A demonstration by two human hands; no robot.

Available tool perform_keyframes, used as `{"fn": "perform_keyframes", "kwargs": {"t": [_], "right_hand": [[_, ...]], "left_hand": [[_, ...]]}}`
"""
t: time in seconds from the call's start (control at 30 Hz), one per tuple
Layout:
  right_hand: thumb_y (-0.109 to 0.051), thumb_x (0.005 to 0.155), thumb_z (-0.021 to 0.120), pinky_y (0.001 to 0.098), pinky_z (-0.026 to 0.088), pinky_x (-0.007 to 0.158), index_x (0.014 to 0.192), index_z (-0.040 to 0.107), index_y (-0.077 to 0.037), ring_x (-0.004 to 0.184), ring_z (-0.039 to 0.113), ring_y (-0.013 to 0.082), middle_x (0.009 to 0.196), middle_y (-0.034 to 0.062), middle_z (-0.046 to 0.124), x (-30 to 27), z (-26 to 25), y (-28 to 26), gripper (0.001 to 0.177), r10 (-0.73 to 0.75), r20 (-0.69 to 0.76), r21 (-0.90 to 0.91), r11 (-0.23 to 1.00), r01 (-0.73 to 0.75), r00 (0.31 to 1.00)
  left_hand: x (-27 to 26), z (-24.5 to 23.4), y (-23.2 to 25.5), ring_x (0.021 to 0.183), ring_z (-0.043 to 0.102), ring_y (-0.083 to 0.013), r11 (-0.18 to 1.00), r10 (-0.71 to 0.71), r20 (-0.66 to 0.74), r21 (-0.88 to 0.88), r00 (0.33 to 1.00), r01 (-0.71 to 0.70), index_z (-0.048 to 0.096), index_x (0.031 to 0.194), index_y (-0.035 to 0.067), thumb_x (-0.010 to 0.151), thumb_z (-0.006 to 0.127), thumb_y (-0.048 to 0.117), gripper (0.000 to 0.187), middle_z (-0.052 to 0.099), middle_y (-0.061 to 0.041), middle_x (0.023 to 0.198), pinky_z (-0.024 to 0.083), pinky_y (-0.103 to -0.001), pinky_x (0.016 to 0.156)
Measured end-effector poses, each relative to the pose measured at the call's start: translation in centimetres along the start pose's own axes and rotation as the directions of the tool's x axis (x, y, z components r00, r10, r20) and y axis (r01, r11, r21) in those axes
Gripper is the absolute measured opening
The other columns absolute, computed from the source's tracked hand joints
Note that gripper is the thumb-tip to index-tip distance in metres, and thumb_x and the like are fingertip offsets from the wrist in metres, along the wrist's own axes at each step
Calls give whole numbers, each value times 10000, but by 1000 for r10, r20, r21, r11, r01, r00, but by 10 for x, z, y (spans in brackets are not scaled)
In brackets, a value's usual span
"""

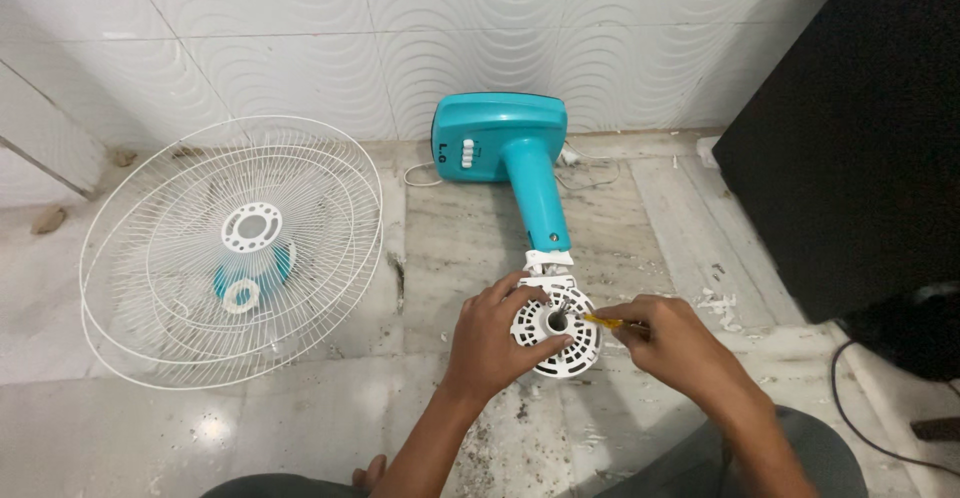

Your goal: The person sits on the floor and uses a screwdriver to remove screws from the rear cover of a teal pedestal fan. After unscrewing, they detach the white plastic rear cover, exposing the fan motor and internal components.

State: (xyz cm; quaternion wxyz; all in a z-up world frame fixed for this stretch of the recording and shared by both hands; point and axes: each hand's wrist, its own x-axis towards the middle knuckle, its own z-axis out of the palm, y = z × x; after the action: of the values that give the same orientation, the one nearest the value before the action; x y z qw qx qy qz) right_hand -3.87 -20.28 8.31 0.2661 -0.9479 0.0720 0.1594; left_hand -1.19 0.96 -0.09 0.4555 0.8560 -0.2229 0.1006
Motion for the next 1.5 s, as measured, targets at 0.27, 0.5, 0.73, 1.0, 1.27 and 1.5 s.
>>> {"fn": "perform_keyframes", "kwargs": {"t": [0.27, 0.5, 0.73, 1.0, 1.27, 1.5], "right_hand": [[-99, 905, 715, 374, 549, 660, 1185, 787, -191, 681, 703, 199, 933, 112, 804, -5, 1, -1, 303, -20, -9, -4, 1000, 20, 1000], [-123, 918, 722, 389, 496, 589, 1196, 782, -215, 591, 620, 207, 833, 86, 791, -4, 4, 0, 298, 58, 29, 55, 997, -60, 998], [-119, 893, 741, 383, 491, 580, 1176, 793, -181, 575, 617, 185, 773, 88, 769, 1, 9, 2, 295, 19, 0, 27, 999, -19, 1000], [-48, 886, 670, 377, 518, 618, 1199, 777, -142, 604, 688, 213, 864, 193, 788, -2, 16, -1, 343, -57, -61, 72, 996, 62, 997], [-14, 862, 640, 390, 545, 653, 1205, 763, -149, 641, 714, 220, 875, 147, 776, -1, 17, -1, 389, -63, -56, 14, 998, 64, 996], [21, 853, 642, 416, 493, 604, 1230, 763, -151, 572, 610, 225, 737, 136, 676, -16, 39, 8, 432, -182, -229, 112, 971, 211, 956]], "left_hand": [[1, 4, -1, 1239, 617, -360, 999, -31, 31, -8, 999, 32, 738, 1093, 117, 697, 878, 536, 593, 624, -168, 1388, 445, -526, 1003], [3, 4, -3, 1221, 628, -357, 999, -46, 34, -17, 998, 47, 745, 1073, 122, 677, 892, 540, 595, 632, -155, 1383, 456, -521, 1007], [4, 3, -2, 1219, 634, -355, 998, -62, 26, -23, 998, 63, 747, 1035, 115, 651, 905, 520, 580, 645, -155, 1360, 465, -517, 999], [7, 3, 1, 1213, 634, -355, 998, -64, 11, -29, 998, 65, 762, 1025, 110, 658, 907, 505, 559, 655, -159, 1351, 470, -511, 1005], [8, 0, 3, 1214, 634, -353, 997, -57, 17, -52, 998, 57, 770, 1040, 113, 673, 905, 485, 539, 643, -172, 1372, 473, -512, 1005], [10, 0, -3, 1291, 571, -359, 986, -107, 86, -119, 991, 117, 736, 1048, 120, 645, 925, 481, 574, 611, -148, 1384, 476, -499, 1014]]}}
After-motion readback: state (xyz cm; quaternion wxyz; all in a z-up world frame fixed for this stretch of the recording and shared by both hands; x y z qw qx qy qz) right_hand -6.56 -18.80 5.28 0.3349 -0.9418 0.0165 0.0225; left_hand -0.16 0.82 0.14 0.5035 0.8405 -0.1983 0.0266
